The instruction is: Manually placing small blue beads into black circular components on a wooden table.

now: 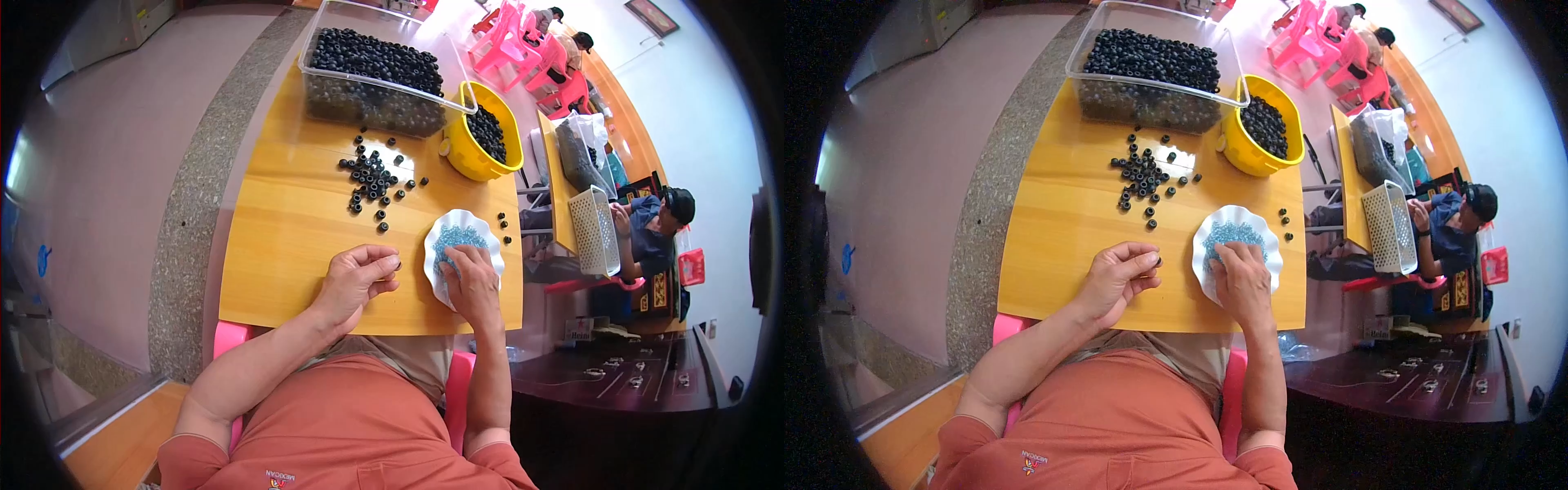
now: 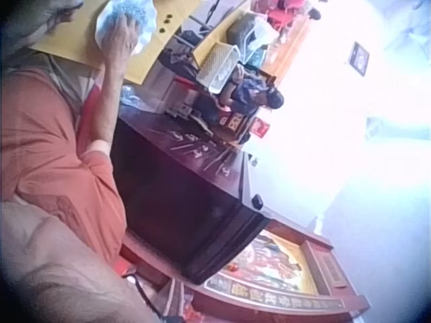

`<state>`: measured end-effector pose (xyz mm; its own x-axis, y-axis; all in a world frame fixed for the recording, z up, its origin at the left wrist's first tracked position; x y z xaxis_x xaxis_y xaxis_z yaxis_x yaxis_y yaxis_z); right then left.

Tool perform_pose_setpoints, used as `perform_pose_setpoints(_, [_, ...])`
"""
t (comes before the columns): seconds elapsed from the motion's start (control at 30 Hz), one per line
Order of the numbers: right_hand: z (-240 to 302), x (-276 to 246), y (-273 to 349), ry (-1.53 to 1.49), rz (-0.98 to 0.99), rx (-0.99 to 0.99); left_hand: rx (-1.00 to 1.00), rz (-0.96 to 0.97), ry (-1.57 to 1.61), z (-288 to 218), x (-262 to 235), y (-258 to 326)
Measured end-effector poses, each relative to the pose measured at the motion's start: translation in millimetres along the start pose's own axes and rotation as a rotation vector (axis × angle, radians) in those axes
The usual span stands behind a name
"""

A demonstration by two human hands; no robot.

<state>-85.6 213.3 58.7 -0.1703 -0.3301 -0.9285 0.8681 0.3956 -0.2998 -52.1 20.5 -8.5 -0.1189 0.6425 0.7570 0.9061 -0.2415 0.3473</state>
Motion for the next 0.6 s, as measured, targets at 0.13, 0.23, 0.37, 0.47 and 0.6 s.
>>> perform_pose_setpoints(0.13, [-2,1,-1,0.015,0.02,-0.049,-0.002,-0.006,-0.003,-1,2,1])
perform_pose_setpoints(0.23, [-3,3,-1,0.0,0.042,-0.066,-0.005,-0.01,-0.008,-2,2,1])
perform_pose_setpoints(0.37, [-4,3,2,-0.016,0.006,-0.063,-0.002,-0.004,-0.014,-1,3,1])
perform_pose_setpoints(0.47, [-7,6,5,-0.058,-0.013,-0.042,-0.004,0.001,-0.007,-1,0,1])
perform_pose_setpoints(0.6, [-7,-1,9,-0.147,-0.065,-0.031,-0.006,0.008,-0.01,2,0,1])
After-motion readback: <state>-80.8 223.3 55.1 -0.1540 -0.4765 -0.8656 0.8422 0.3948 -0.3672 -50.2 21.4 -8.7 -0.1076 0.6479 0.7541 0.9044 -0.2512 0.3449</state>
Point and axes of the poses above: each hand's wrist, its own y-axis away from the middle knuckle, its own x-axis out of the palm, z = x × y, the point moved 5 cm from there along -y, towards the middle knuckle
